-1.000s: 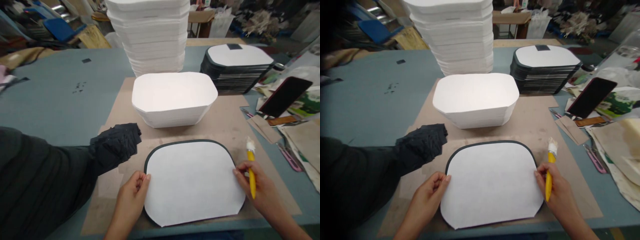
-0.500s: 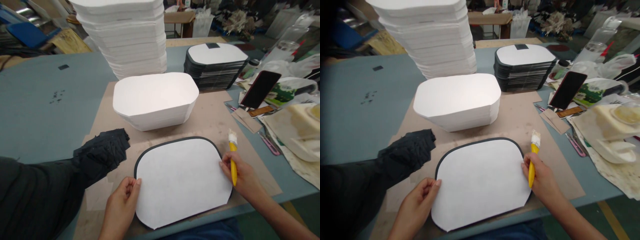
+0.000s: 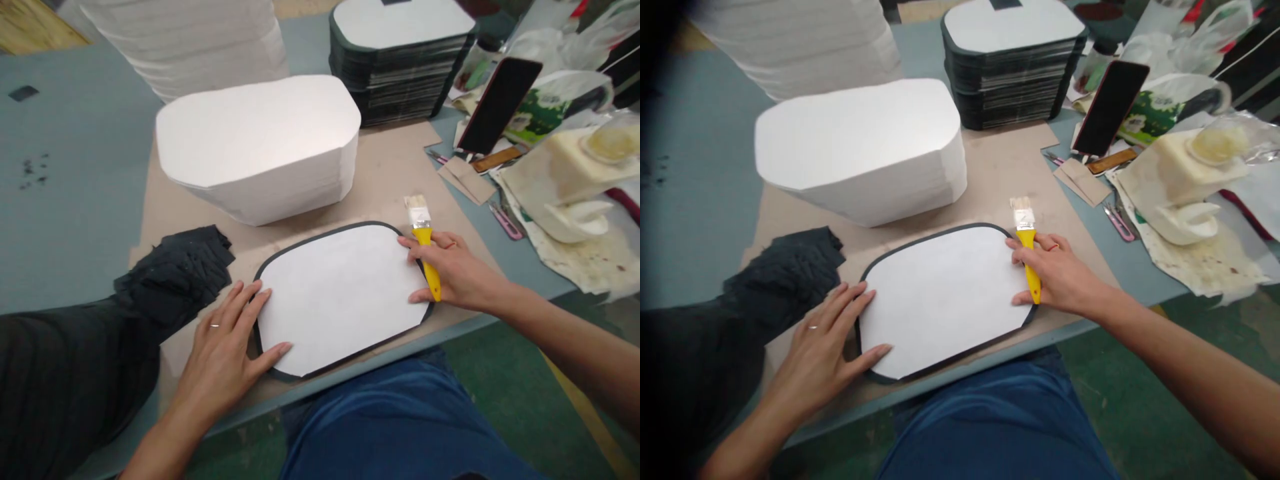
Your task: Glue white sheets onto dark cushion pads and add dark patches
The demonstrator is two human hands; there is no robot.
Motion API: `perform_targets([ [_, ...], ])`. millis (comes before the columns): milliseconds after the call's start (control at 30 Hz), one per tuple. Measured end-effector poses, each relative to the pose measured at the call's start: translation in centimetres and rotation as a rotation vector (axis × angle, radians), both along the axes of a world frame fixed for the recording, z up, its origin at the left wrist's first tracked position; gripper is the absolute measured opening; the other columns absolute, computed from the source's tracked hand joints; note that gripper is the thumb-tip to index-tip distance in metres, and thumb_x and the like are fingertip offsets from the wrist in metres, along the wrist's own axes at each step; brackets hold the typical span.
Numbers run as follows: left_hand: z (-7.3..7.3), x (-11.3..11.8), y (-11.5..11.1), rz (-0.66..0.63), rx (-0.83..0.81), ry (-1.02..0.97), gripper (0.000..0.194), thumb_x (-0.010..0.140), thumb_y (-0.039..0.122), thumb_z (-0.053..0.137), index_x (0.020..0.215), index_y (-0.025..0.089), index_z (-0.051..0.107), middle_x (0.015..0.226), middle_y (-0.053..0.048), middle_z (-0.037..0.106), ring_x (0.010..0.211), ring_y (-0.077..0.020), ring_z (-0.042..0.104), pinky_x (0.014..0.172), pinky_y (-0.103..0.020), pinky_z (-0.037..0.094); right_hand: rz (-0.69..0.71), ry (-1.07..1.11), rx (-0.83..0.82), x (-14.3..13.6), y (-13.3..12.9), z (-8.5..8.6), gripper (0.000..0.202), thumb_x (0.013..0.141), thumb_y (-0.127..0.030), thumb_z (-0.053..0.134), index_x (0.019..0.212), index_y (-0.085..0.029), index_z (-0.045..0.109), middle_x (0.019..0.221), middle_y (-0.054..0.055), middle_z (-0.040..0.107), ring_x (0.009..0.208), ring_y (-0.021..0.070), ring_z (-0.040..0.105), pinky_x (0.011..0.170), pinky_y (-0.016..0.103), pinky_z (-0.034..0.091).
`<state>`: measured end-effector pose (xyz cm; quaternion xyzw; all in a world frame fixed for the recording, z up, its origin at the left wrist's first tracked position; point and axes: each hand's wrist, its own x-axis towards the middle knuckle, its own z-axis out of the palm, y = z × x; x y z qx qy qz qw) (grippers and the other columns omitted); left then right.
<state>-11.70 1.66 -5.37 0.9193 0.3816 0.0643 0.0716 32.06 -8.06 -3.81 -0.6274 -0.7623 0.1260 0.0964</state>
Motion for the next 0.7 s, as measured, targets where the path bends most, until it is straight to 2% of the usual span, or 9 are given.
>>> perform_targets([
  [67,-0.3,-0.3,-0.1,-0.009,-0.004,-0.002,0.082,0.096,0.070,0.051,0.159,0.021,0.035,0.165,-0.017,0.039,0.155,-0.0409,0.030,0.122,-0.061,0.032,0.007,-0.012,-0.012,0.1,-0.1,-0.2,0.058,0.074,-0.059,0.085,0.115,-0.024,0.063,0.157,0.010,0.052,0.136,0.0408,0.051,0.112,0.060,0.037],
  [233,-0.4,-0.6,-0.1,-0.003,-0.018,-0.028,0.081,0.096,0.068,0.054,0.160,0.023,0.033,0.167,-0.017,0.036,0.157,-0.0418,0.026,0.122,-0.064,0.032,-0.021,0.100,0.028,-0.1,-0.4,-0.6,0.052,0.078,-0.052,0.084,0.117,-0.025,0.063,0.152,0.010,0.057,0.137,0.0397,0.053,0.112,0.062,0.040],
  [300,0.2,0.0,-0.3,0.016,-0.007,-0.076,0.076,0.098,0.064,0.054,0.159,0.024,0.034,0.168,-0.018,0.032,0.157,-0.0414,0.025,0.121,-0.064,0.034,-0.035,0.161,0.086,-0.7,-0.6,0.5,0.040,0.091,-0.048,0.071,0.122,-0.024,0.062,0.147,0.012,0.061,0.134,0.0362,0.058,0.111,0.058,0.045],
  [367,1.0,1.5,-0.7,0.035,0.030,-0.164,0.064,0.102,0.053,0.054,0.156,0.023,0.037,0.167,-0.018,0.035,0.157,-0.0381,0.028,0.122,-0.062,0.034,-0.055,0.235,0.150,-1.4,-0.5,2.3,0.031,0.102,-0.042,0.056,0.127,-0.025,0.061,0.138,0.011,0.066,0.126,0.0303,0.064,0.106,0.049,0.051],
  [433,1.7,3.7,-1.4,0.038,0.063,-0.233,0.048,0.105,0.039,0.052,0.150,0.022,0.046,0.162,-0.017,0.042,0.154,-0.0335,0.036,0.123,-0.056,0.037,-0.053,0.309,0.213,-2.1,0.2,4.5,0.032,0.105,-0.040,0.050,0.133,-0.027,0.060,0.127,0.009,0.072,0.117,0.0256,0.069,0.099,0.040,0.054],
  [533,2.4,7.3,-2.3,0.053,0.041,-0.173,0.038,0.102,0.029,0.057,0.140,0.020,0.057,0.154,-0.016,0.052,0.143,-0.0327,0.050,0.118,-0.053,0.045,-0.032,0.304,0.334,-3.2,2.9,6.8,0.036,0.103,-0.048,0.055,0.129,-0.026,0.067,0.115,0.008,0.074,0.106,0.0248,0.071,0.094,0.037,0.054],
  [600,2.5,8.9,-2.8,0.089,0.007,-0.090,0.040,0.099,0.028,0.064,0.137,0.021,0.060,0.148,-0.015,0.057,0.136,-0.0345,0.055,0.115,-0.055,0.047,-0.087,0.338,0.365,-4.4,5.5,7.3,0.039,0.102,-0.055,0.054,0.111,-0.022,0.073,0.101,0.008,0.076,0.092,0.0229,0.072,0.086,0.036,0.055],
  [700,2.7,9.9,-3.2,0.128,-0.029,-0.042,0.042,0.096,0.029,0.070,0.136,0.022,0.062,0.145,-0.014,0.059,0.135,-0.0351,0.055,0.114,-0.056,0.047,-0.175,0.595,0.212,-7.3,9.3,6.8,0.048,0.098,-0.064,0.057,0.087,-0.019,0.070,0.076,0.005,0.072,0.069,0.0177,0.069,0.066,0.029,0.054],
])
